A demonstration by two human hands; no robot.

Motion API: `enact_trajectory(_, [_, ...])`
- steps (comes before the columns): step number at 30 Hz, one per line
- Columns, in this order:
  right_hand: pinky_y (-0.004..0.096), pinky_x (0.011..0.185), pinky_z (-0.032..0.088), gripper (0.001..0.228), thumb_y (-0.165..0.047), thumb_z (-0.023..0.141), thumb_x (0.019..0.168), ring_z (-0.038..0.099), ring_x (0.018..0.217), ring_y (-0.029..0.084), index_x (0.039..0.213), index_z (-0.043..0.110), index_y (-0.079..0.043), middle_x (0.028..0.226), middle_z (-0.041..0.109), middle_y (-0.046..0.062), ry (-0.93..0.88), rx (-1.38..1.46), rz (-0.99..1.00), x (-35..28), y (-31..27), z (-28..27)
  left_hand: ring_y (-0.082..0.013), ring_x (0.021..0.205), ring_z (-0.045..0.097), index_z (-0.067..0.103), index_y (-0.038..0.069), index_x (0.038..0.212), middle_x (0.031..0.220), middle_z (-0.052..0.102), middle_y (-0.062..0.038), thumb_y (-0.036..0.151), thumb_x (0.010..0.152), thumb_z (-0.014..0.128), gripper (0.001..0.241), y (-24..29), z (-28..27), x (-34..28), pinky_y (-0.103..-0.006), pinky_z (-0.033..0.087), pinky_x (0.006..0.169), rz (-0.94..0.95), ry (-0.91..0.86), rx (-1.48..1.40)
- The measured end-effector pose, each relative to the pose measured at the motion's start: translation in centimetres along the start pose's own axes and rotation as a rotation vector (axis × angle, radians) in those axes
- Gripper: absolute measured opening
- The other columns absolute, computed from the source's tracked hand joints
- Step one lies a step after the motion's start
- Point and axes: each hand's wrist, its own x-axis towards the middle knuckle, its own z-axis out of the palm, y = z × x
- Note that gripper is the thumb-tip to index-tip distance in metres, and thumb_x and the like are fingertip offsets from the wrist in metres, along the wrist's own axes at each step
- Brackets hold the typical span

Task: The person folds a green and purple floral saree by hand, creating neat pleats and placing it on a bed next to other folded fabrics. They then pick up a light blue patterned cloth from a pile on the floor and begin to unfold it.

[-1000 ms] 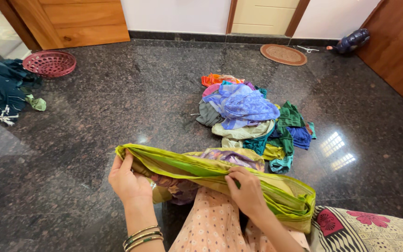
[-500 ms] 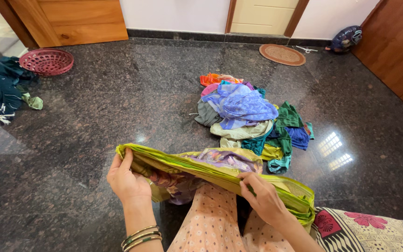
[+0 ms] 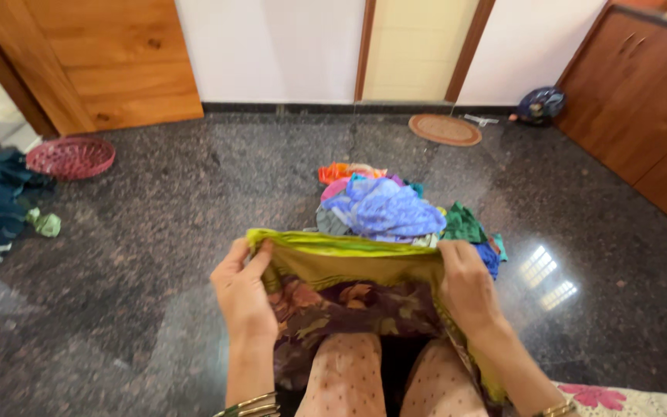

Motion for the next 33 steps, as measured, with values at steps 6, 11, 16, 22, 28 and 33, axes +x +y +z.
enact_trajectory(6, [0.047,0.082,0.052,0.010,-0.004,0.060,0.100,0.067,0.093,0.039,0.095,0.068,0.000,0.098,0.069,0.019,0.287,-0.099,0.163,9.9,6.4,-6.2,-0.0107,0.076,0.067,0.074,0.005,0.098,0.088,0.073,0.000,0.003,0.092,0.063,0.012,7.7,4.1,5.2,-0.0244,0.054,0.070,0.024,0.009,-0.234])
enact_trajectory(11, [0.038,0.079,0.058,0.016,-0.021,0.068,0.097,0.076,0.088,0.021,0.100,0.075,-0.007,0.096,0.078,0.009,0.053,0.280,0.425,12.1,1.6,-8.6,-0.0089,0.071,0.062,0.073,0.003,0.095,0.084,0.070,0.002,0.003,0.094,0.066,0.007,8.7,6.0,4.4,-0.0251,0.049,0.064,0.046,-0.212,-0.036])
enact_trajectory(16, [0.043,0.115,0.030,0.097,-0.020,0.090,0.070,0.048,0.138,0.025,0.150,0.037,-0.005,0.147,0.054,0.012,-0.316,0.835,-0.053,9.4,-8.2,-5.4,-0.0067,0.075,0.061,0.073,0.000,0.095,0.086,0.070,0.001,0.000,0.094,0.067,0.006,8.0,8.1,2.1,-0.0237,0.049,0.067,0.091,-0.521,-0.043])
enact_trajectory(22, [0.036,0.113,0.044,0.091,-0.006,0.090,0.069,0.057,0.132,0.019,0.148,0.045,-0.004,0.138,0.062,0.008,-0.456,1.281,0.013,10.7,-10.3,-4.3,-0.0056,0.077,0.063,0.075,-0.001,0.098,0.087,0.072,0.001,0.000,0.090,0.069,0.010,7.0,8.9,-1.3,-0.0230,0.050,0.068,-0.018,-0.794,0.173])
enact_trajectory(28, [0.029,0.092,0.054,0.044,-0.003,0.091,0.073,0.068,0.100,0.009,0.113,0.073,0.003,0.104,0.076,0.002,-0.862,1.277,0.113,9.5,-6.1,-3.1,-0.0110,0.072,0.062,0.080,-0.001,0.101,0.085,0.073,-0.003,0.003,0.094,0.071,0.012,5.7,9.0,-2.3,-0.0320,0.046,0.055,-0.234,-0.753,0.324])
enact_trajectory(33, [0.026,0.074,0.054,0.031,-0.015,0.091,0.068,0.065,0.079,0.005,0.092,0.078,-0.001,0.082,0.077,-0.002,-1.003,0.996,0.149,7.6,-3.0,-1.7,-0.0071,0.078,0.066,0.077,-0.001,0.096,0.086,0.075,-0.001,-0.001,0.087,0.070,0.011,6.4,8.6,0.3,-0.0235,0.052,0.069,-0.088,-0.794,0.184])
